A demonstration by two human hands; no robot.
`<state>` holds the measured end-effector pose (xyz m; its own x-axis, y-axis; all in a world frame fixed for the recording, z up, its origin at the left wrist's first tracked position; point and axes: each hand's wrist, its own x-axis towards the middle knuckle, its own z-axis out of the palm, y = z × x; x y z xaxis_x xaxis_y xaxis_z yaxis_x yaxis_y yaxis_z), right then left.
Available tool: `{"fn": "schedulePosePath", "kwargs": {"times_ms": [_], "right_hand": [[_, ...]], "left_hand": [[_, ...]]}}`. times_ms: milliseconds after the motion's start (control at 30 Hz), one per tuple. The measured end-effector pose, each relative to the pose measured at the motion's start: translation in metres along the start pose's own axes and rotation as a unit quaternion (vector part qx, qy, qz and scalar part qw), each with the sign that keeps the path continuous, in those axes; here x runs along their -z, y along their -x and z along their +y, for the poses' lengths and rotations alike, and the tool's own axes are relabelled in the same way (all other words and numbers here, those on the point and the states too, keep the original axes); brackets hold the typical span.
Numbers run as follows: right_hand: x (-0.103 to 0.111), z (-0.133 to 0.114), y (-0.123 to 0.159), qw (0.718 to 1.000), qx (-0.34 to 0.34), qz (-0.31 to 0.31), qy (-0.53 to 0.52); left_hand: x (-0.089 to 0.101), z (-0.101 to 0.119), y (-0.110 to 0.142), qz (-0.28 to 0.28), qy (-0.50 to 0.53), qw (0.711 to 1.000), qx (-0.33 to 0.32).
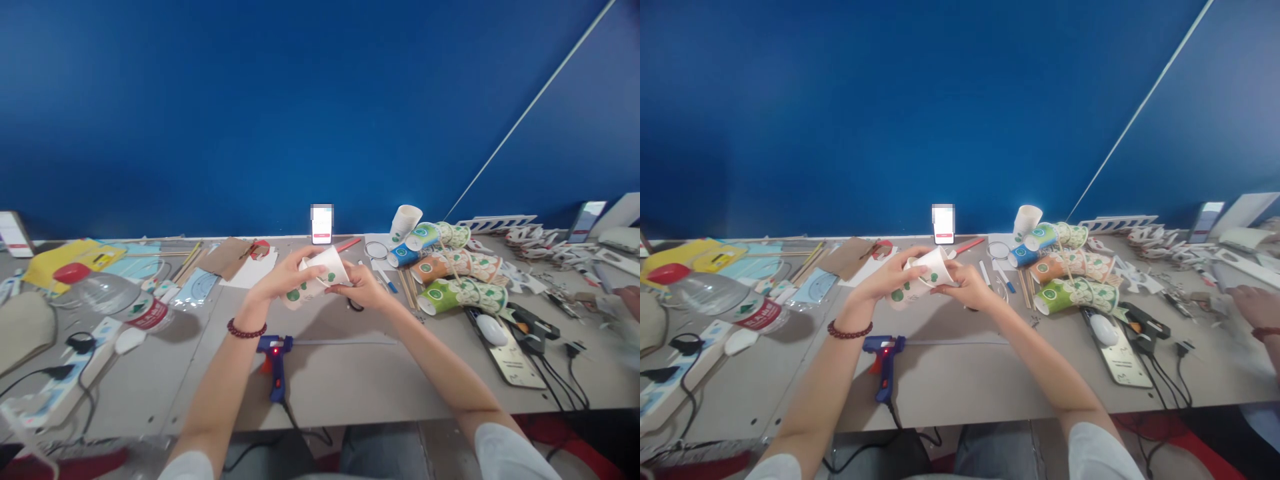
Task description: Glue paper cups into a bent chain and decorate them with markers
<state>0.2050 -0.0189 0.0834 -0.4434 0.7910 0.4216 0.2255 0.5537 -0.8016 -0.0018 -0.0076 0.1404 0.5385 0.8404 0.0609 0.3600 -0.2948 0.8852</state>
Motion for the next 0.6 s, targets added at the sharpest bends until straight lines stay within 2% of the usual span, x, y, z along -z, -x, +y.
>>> {"fn": "schedulePosePath", "kwargs": {"times_ms": [167, 333, 600], "right_hand": [[-0.002, -0.002, -0.001, 1.000, 0.003, 0.001, 0.002], [-0.003, -0.006, -0.001, 1.000, 0.003, -0.002, -0.011], [-0.004, 0.000, -0.002, 0.999, -0.006, 0.009, -0.034]], "left_hand": [[0.000, -0.001, 0.001, -0.007, 0.018, 1.000, 0.017], [-0.002, -0.010, -0.002, -0.007, 0.142, 0.989, 0.039], [-0.003, -0.012, -0.005, -0.003, 0.172, 0.982, 0.077]]}}
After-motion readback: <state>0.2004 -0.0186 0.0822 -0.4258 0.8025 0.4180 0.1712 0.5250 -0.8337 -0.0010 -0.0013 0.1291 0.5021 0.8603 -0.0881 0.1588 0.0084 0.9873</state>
